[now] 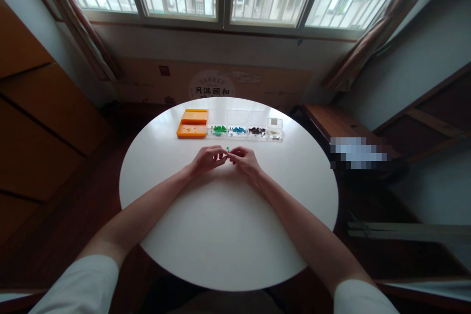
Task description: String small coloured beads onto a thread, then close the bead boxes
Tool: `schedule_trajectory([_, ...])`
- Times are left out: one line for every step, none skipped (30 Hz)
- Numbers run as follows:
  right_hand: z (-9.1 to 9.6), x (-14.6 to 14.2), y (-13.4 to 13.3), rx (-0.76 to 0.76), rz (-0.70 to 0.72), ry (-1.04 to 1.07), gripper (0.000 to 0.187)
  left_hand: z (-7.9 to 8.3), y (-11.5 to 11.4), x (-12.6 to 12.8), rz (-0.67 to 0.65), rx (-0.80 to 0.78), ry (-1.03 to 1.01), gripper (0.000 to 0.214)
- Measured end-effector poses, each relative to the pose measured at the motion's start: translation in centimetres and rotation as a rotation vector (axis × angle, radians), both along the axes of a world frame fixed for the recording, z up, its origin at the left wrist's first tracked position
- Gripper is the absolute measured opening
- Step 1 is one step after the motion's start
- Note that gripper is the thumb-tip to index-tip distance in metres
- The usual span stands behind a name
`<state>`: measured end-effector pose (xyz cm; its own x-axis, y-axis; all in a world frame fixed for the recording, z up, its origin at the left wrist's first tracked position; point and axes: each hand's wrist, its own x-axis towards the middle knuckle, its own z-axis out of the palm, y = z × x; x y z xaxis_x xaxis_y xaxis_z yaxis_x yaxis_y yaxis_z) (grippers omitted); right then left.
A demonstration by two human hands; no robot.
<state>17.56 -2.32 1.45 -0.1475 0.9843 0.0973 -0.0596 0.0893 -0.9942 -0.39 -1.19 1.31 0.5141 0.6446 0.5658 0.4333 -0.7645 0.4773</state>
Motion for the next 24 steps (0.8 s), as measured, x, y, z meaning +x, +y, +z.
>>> schedule_trajectory([-0.09,0.00,0.05,0.007,-0.003,-0.008,0.039,0.00,0.01,-0.01,0.000,-0.001,-0.002,0.016])
schedule_trajectory([-0.20,-0.01,0.11,0.015,-0.006,-0.016,0.039,0.00,0.03,-0.01,0.000,-0.003,-0.002,0.016])
schedule_trajectory([-0.33,-0.01,0.17,0.024,-0.008,-0.024,0.039,0.01,0.04,-0.02,0.000,-0.004,-0.003,0.015])
schedule_trajectory([-0.46,-0.01,0.24,0.033,-0.008,-0.032,0.038,0.02,0.06,-0.03,-0.001,-0.004,-0.004,0.015])
schedule_trajectory([-0.57,-0.01,0.29,0.041,-0.006,-0.038,0.038,0.02,0.08,-0.04,-0.002,-0.005,-0.005,0.014])
schedule_trajectory([-0.66,0.00,0.32,0.049,-0.006,-0.041,0.037,0.01,0.10,-0.04,-0.004,-0.006,-0.004,0.013])
schedule_trajectory([-0.72,0.00,0.34,0.055,-0.008,-0.043,0.037,-0.01,0.14,-0.04,-0.002,-0.007,-0.006,0.013])
schedule_trajectory([-0.74,0.00,0.34,0.058,-0.011,-0.045,0.036,-0.04,0.17,-0.04,0.002,-0.008,-0.008,0.012])
schedule_trajectory([-0.73,0.00,0.33,0.059,-0.017,-0.049,0.036,-0.09,0.22,-0.03,0.009,-0.008,-0.013,0.012])
schedule_trajectory([-0.71,0.01,0.31,0.059,-0.022,-0.054,0.036,-0.14,0.26,-0.03,0.020,-0.008,-0.020,0.012])
schedule_trajectory([-0.68,0.02,0.29,0.058,-0.026,-0.060,0.036,-0.19,0.31,-0.02,0.031,-0.010,-0.029,0.012])
schedule_trajectory([-0.65,0.03,0.27,0.056,-0.025,-0.065,0.036,-0.24,0.36,-0.02,0.041,-0.012,-0.039,0.012])
schedule_trajectory([-0.65,0.05,0.25,0.056,-0.020,-0.067,0.035,-0.28,0.40,-0.02,0.049,-0.014,-0.047,0.013])
schedule_trajectory([-0.65,0.06,0.24,0.056,-0.014,-0.067,0.034,-0.31,0.43,-0.02,0.055,-0.018,-0.052,0.013])
schedule_trajectory([-0.68,0.09,0.24,0.056,-0.009,-0.066,0.033,-0.33,0.45,-0.03,0.058,-0.021,-0.054,0.013])
schedule_trajectory([-0.71,0.11,0.23,0.056,-0.006,-0.067,0.033,-0.33,0.45,-0.03,0.058,-0.023,-0.054,0.013])
schedule_trajectory([-0.76,0.13,0.24,0.056,-0.005,-0.070,0.032,-0.32,0.45,-0.03,0.057,-0.025,-0.052,0.014])
schedule_trajectory([-0.81,0.14,0.25,0.056,-0.005,-0.075,0.032,-0.30,0.43,-0.03,0.055,-0.025,-0.050,0.014])
schedule_trajectory([-0.86,0.15,0.26,0.055,-0.005,-0.080,0.032,-0.26,0.39,-0.03,0.053,-0.024,-0.046,0.014])
schedule_trajectory([-0.91,0.15,0.28,0.055,-0.004,-0.084,0.033,-0.21,0.35,-0.02,0.052,-0.021,-0.044,0.015])
schedule_trajectory([-0.95,0.14,0.30,0.055,-0.003,-0.086,0.033,-0.15,0.30,-0.01,0.050,-0.018,-0.042,0.015])
schedule_trajectory([-0.97,0.13,0.33,0.055,-0.001,-0.087,0.033,-0.09,0.25,-0.01,0.048,-0.016,-0.038,0.015])
schedule_trajectory([-0.99,0.11,0.36,0.055,0.000,-0.086,0.033,-0.03,0.20,0.00,0.045,-0.013,-0.035,0.015])
schedule_trajectory([-0.99,0.10,0.38,0.055,0.001,-0.084,0.033,0.02,0.16,0.00,0.041,-0.011,-0.032,0.015])
